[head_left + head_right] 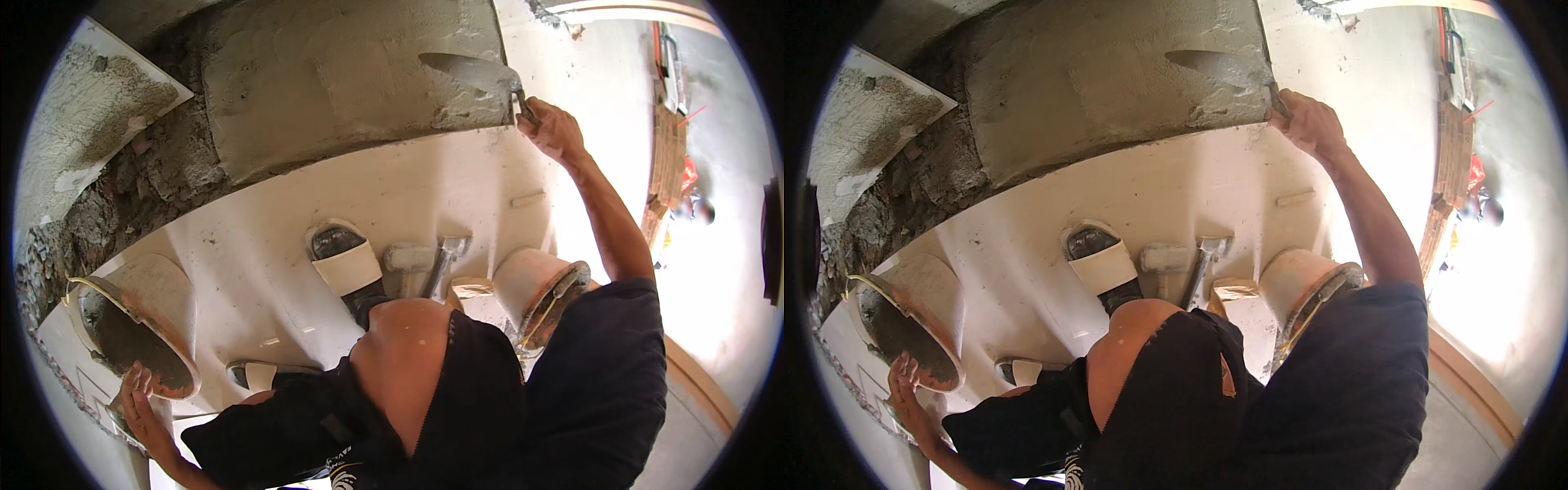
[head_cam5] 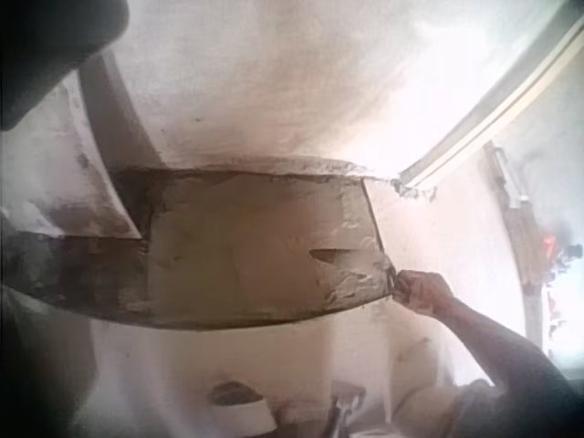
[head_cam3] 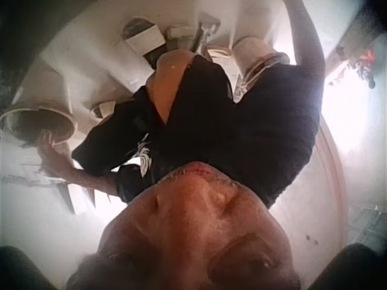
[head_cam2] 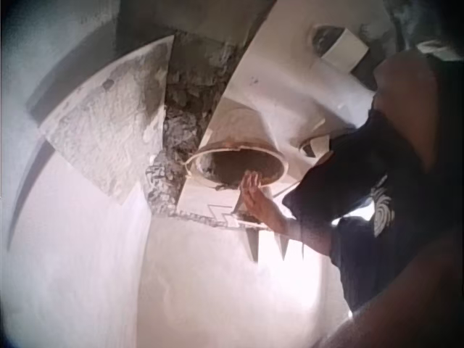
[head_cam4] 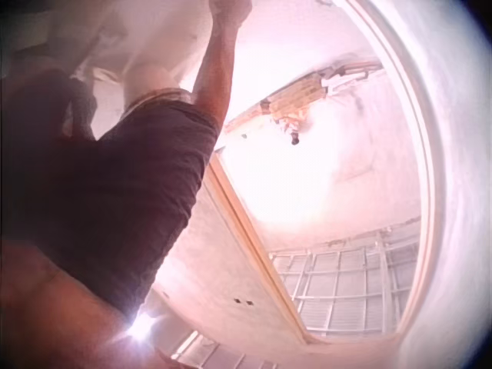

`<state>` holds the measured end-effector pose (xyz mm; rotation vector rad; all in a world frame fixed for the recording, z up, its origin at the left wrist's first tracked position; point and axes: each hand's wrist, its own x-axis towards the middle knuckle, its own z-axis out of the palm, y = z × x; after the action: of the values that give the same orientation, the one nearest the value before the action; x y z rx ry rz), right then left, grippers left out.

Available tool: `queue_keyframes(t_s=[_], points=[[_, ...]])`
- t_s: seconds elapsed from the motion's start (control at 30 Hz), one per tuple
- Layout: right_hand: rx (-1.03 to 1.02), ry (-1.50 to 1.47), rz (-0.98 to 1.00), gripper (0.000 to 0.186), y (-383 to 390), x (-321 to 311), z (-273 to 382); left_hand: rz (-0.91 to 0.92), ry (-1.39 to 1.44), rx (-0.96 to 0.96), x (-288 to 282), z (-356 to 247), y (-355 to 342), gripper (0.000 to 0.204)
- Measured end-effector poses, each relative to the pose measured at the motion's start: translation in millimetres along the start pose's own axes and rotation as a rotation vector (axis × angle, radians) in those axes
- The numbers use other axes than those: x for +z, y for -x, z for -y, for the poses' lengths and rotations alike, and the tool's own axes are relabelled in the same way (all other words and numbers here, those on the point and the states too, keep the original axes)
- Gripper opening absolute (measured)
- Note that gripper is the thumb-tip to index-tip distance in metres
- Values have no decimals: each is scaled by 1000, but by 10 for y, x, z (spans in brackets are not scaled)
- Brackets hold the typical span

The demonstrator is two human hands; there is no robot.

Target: The person spreads cement on the floor using a trowel, smooths the surface, and places a large floor tile. They then use a rubber mallet to tap the tile into place, ensuring it is level and securely set.

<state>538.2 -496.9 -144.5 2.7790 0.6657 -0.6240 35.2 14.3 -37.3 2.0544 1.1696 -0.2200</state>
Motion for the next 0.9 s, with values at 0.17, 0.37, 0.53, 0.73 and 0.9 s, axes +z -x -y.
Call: queue_keyframes(t_s=[0.17, 0.37, 0.53, 0.73, 0.9], points=[[107, 172, 250, 36, 234, -312, -46, -3, -13, -13, -30, 43, -31, 44], [-50, 245, 315, 33, 264, -198, -6, 11, 18, 47, 48, -42, -138, 44], [-14, 236, 390, 31, 135, -76, -145, 12, 20, 37, 121, -148, -199, 45], [111, 383, 385, 24, 184, -175, -593, 5, 20, 22, 95, -93, -194, 45], [138, 450, 374, 19, 115, -179, -768, 22, 34, 38, 71, -19, -199, 43]])
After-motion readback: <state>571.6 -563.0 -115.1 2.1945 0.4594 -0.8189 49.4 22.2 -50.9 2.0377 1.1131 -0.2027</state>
